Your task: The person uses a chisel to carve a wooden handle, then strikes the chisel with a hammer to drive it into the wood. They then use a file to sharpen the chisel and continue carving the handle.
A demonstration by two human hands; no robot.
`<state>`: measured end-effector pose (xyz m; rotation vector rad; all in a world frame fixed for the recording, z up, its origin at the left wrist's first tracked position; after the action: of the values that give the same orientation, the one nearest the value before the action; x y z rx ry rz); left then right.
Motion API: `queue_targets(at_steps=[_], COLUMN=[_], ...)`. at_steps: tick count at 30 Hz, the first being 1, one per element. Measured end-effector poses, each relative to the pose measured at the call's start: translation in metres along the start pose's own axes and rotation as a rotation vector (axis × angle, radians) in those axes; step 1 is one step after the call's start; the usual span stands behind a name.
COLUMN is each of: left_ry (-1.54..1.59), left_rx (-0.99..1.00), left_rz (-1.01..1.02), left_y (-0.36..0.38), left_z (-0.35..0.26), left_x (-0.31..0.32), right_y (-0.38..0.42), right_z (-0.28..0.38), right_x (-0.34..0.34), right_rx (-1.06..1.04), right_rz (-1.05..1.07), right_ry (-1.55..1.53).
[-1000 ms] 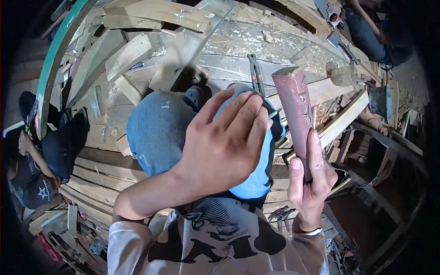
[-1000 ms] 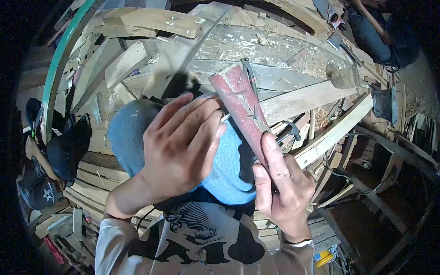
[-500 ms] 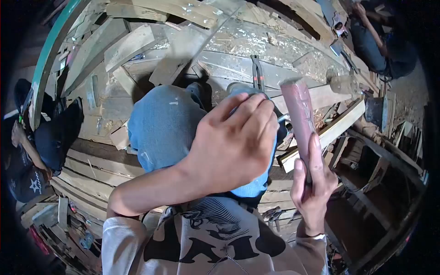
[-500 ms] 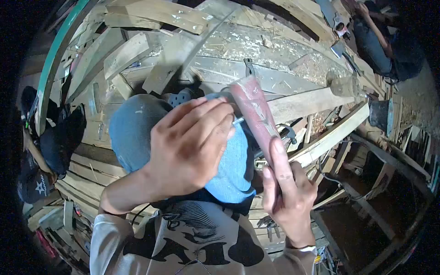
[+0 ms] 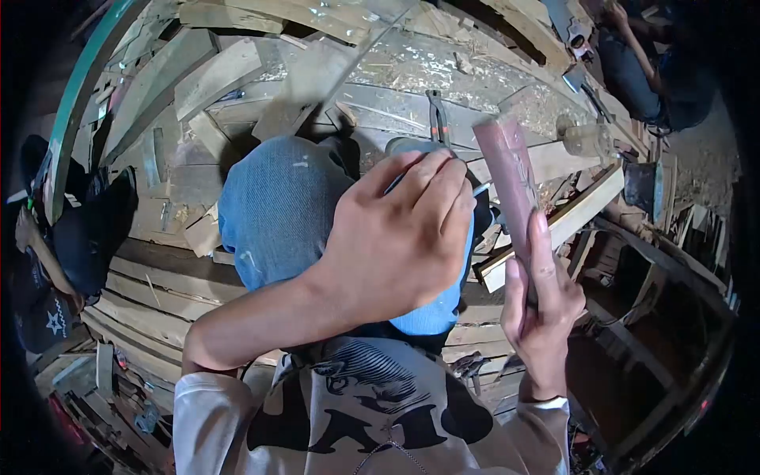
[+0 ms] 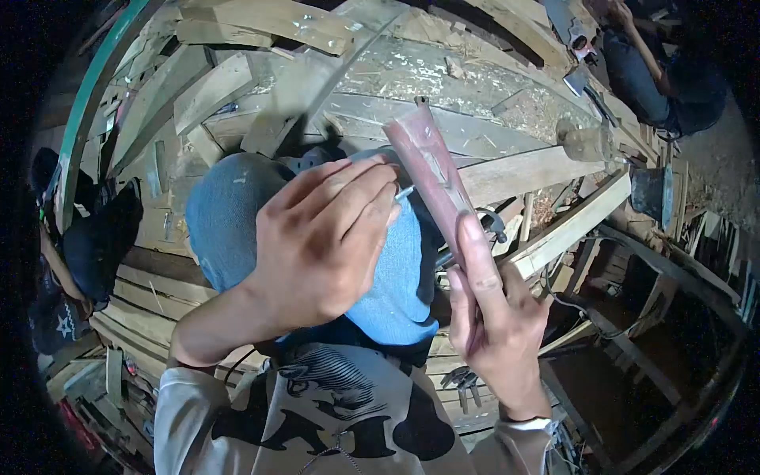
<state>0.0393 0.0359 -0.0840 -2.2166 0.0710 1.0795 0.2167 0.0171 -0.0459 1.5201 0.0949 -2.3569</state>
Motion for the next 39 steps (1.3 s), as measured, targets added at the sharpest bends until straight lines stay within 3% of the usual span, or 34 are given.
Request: queue_targets(at_steps=[2, 23, 26, 29, 37, 39], left_ry=[0.005, -0.036, -0.029, 0.025, -0.071, -0.092], left_rx=[-0.003, 0.013, -0.032, -0.063, -0.027, -0.008], left_rz=[-0.013, 0.073, 0.152, 0.250, 0.184, 0.190], left_y=[0.002, -0.002, -0.005, -0.008, 0.009, 0.010], left_z=[-0.001, -0.003, -0.003, -0.013, -0.043, -0.047], left_x=[0.000, -0.006, -0.011, -0.021, -0.003, 0.005], right_y=[0.011, 0.017, 0.023, 0.030, 0.032, 0.036], right_z=[-0.006, -0.008, -0.018, -0.017, -0.017, -0.024], right_x=[0.002, -0.013, -0.015, -0.012, 0.010, 0.013], right_rx=[-0.035, 0.031, -0.006, 0.006, -0.061, 0.046], right_rz=[-0.078, -0.043, -0.206, -0.193, -0.283, -0.273], right_ry=[-0.035, 0.055, -0.089, -0.191, -0.273, -0.341])
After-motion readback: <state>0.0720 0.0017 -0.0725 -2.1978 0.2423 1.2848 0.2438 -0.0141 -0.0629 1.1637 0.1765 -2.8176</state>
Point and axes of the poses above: each hand's wrist, its own y-axis away from the middle knuckle, its own x-axis out of the palm, z = x × y, the point moved 4 cm from there along -y, towards the middle knuckle, and after that the axes turned 4 degrees about x, right-handed, at the moved point
